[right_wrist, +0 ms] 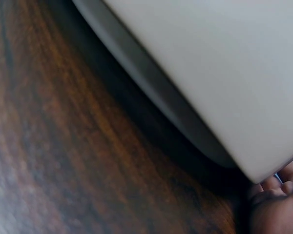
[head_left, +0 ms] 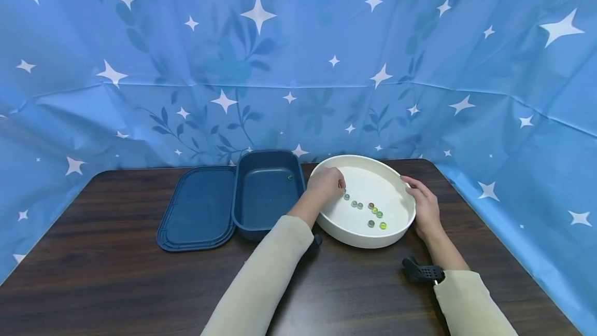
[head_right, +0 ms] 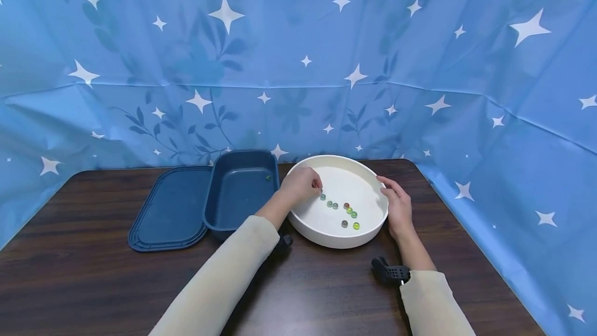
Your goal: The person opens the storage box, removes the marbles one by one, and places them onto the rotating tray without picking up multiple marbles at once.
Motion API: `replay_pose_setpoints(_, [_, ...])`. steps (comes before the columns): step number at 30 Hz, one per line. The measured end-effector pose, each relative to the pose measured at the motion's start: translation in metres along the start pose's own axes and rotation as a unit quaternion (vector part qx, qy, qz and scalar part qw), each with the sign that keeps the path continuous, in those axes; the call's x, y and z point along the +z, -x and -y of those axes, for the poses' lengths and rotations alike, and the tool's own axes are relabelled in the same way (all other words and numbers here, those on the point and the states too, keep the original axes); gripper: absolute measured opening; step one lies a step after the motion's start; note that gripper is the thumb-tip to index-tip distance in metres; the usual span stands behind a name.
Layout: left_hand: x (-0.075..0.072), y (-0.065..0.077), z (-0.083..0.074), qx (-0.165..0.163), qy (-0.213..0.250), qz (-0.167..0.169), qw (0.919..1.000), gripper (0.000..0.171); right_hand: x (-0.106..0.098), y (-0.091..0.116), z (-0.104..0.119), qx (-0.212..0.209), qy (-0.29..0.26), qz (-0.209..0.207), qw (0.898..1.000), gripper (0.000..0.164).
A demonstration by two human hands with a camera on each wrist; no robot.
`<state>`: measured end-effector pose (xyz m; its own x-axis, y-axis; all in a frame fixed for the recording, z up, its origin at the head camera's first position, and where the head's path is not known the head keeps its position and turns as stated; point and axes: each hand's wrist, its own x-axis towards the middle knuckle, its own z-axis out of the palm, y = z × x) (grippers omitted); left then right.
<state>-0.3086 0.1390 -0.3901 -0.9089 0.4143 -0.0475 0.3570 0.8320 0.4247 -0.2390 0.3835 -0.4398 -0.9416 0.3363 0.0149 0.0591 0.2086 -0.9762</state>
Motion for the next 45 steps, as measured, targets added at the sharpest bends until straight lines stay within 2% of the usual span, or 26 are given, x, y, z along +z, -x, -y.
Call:
replay_pose_setpoints(6, [0.002, 0.000, -0.001, -0.002, -0.014, 0.000, 0.9999, 0.012, -0.001, 0.001, 0.000, 0.003, -0.016, -0.001, 1.000, 0.046])
replay_pose_setpoints(9, [0.000, 0.002, 0.000, -0.002, 0.010, -0.003, 0.9999, 0.019, 0.000, 0.001, 0.000, 0.004, -0.020, -0.002, 1.000, 0.045])
replay_pose_setpoints(12, [-0.006, 0.008, 0.000, -0.003, 0.057, -0.013, 0.9983, 0.026, 0.000, 0.001, -0.001, 0.006, -0.028, -0.002, 1.000, 0.045])
replay_pose_setpoints(16, [-0.020, 0.020, 0.005, -0.015, 0.100, -0.060, 0.9931, 0.023, -0.001, 0.002, 0.001, 0.007, -0.027, -0.002, 1.000, 0.045])
replay_pose_setpoints(22, [-0.041, 0.031, 0.028, -0.035, 0.119, -0.166, 0.9783, 0.022, -0.001, 0.001, 0.004, 0.005, -0.017, -0.007, 1.000, 0.045])
replay_pose_setpoints(25, [-0.050, 0.034, 0.043, -0.069, 0.113, -0.184, 0.9740, 0.024, 0.000, -0.001, 0.004, 0.012, -0.011, -0.004, 1.000, 0.046])
replay_pose_setpoints(29, [-0.053, 0.036, 0.061, -0.128, 0.097, -0.171, 0.9721, 0.029, 0.001, -0.002, 0.003, 0.024, -0.008, -0.004, 1.000, 0.046])
replay_pose_setpoints(34, [-0.043, 0.035, 0.076, -0.186, 0.057, -0.133, 0.9719, 0.034, 0.001, -0.001, 0.004, 0.025, -0.005, -0.002, 1.000, 0.047])
replay_pose_setpoints(37, [-0.039, 0.035, 0.080, -0.194, 0.050, -0.118, 0.9726, 0.034, 0.002, 0.000, 0.004, 0.025, -0.001, -0.002, 1.000, 0.047])
replay_pose_setpoints(45, [-0.035, 0.032, 0.084, -0.193, 0.079, -0.064, 0.9759, 0.034, 0.001, 0.001, 0.005, 0.035, 0.001, -0.009, 0.999, 0.047])
